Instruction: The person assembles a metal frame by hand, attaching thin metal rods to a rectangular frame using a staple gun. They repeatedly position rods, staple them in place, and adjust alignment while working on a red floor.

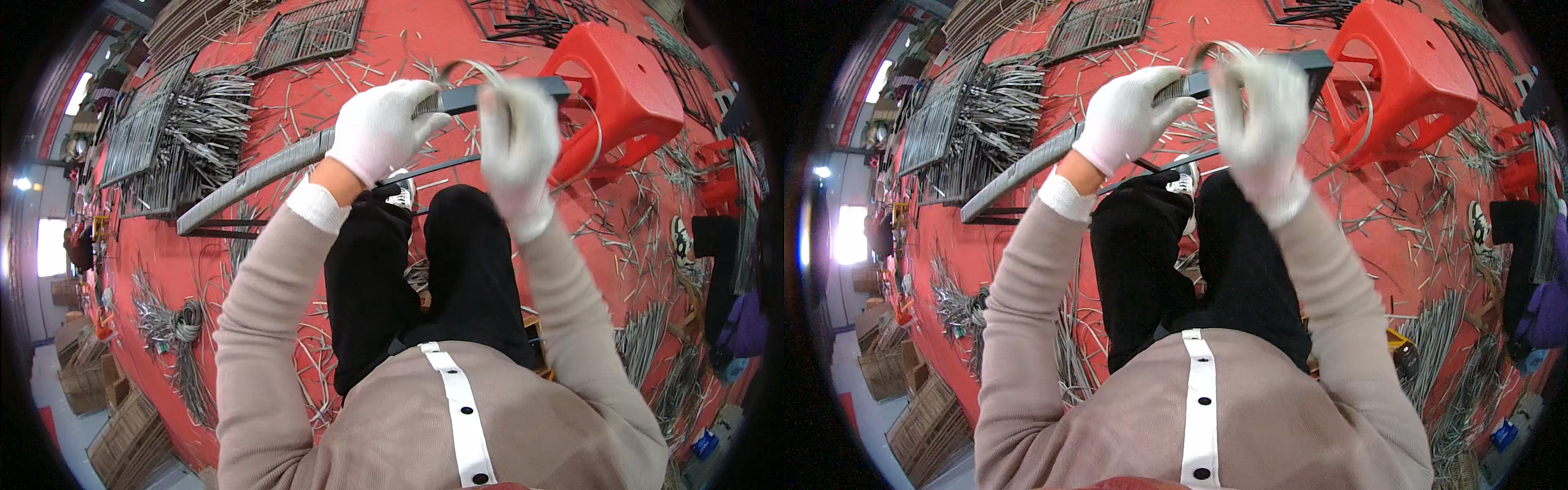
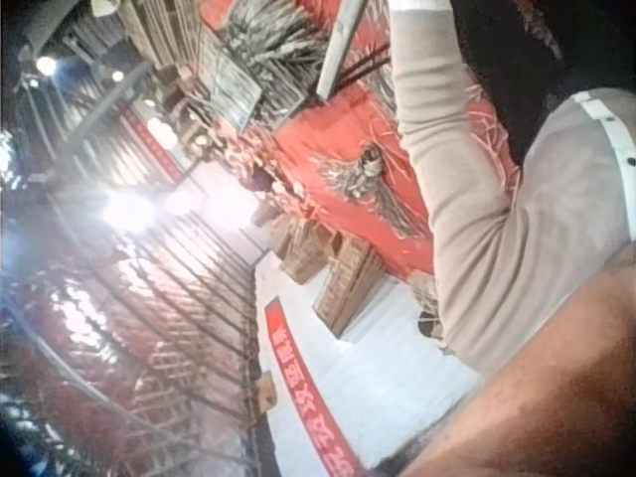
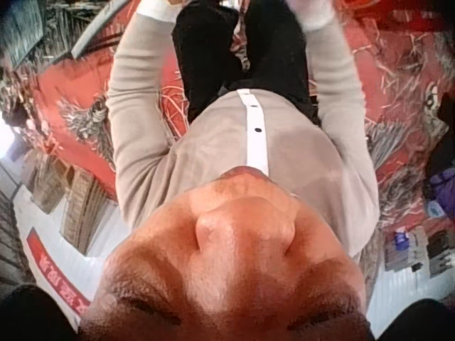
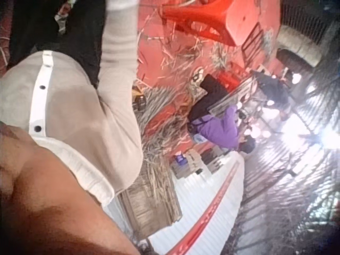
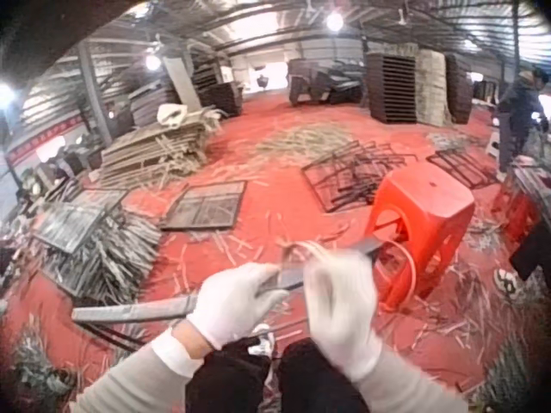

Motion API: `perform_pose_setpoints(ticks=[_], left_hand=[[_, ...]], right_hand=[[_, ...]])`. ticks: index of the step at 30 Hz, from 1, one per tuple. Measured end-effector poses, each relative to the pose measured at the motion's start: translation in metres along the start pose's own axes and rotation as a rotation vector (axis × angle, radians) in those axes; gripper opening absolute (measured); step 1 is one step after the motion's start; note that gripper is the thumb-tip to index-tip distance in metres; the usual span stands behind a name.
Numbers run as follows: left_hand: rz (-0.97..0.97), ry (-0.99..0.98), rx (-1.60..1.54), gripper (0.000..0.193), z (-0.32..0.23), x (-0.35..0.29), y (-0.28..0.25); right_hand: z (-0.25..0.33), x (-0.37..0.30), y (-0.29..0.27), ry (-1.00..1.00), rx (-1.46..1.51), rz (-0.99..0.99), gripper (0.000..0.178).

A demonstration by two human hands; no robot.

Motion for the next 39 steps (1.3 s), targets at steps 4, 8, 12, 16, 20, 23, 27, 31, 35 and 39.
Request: perform_pose_setpoints(ticks=[4, 8, 12, 16, 20, 23, 27, 31, 35, 39], left_hand=[[0.429, -0.150, -0.210, 0.048, 0.014, 0.020, 0.011], [0.355, -0.068, -0.148, 0.044, 0.010, 0.022, 0.008], [-0.126, 0.142, -0.122, 0.023, -0.004, 0.002, -0.010], [-0.286, 0.208, -0.055, 0.026, -0.027, -0.023, -0.010], [-0.251, 0.189, 0.254, 0.043, -0.046, -0.023, 0.004], [-0.182, 0.088, 0.152, 0.042, -0.038, -0.010, 0.007], [0.050, 0.022, 0.041, 0.039, -0.020, 0.006, 0.010], [0.198, -0.012, -0.074, 0.038, -0.005, 0.014, 0.000], [0.355, -0.069, -0.201, 0.041, -0.001, 0.009, -0.004], [0.055, 0.082, 0.124, 0.043, -0.019, -0.017, -0.011]], right_hand=[[-0.031, -0.054, 0.038, 0.382, 0.073, 0.142, 0.018], [-0.043, -0.054, 0.052, 0.298, 0.150, 0.248, 0.018], [-0.029, -0.034, 0.013, 0.658, 0.615, 0.196, 0.025], [-0.038, 0.032, 0.031, 0.655, 0.570, 0.294, 0.033], [-0.091, 0.059, 0.083, 0.581, 0.089, 0.681, 0.040], [-0.070, 0.053, 0.046, 0.138, -0.374, 0.264, 0.034], [0.003, -0.015, -0.012, 0.117, 0.253, -0.056, 0.011], [-0.007, -0.082, 0.028, 0.656, 0.465, 0.103, 0.027], [-0.051, -0.071, 0.057, 0.120, 0.055, 0.157, 0.043], [-0.078, -0.060, 0.077, 0.255, 0.291, 0.248, 0.014]])
Point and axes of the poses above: each hand's wrist, its own x-axis towards the middle knuckle, its own y-axis out of the palm, z = x × y, the point moved 6 cm from there along x, towards the middle knuckle, and after that the axes turned 2 degrees about -y, right-handed, at the moved point
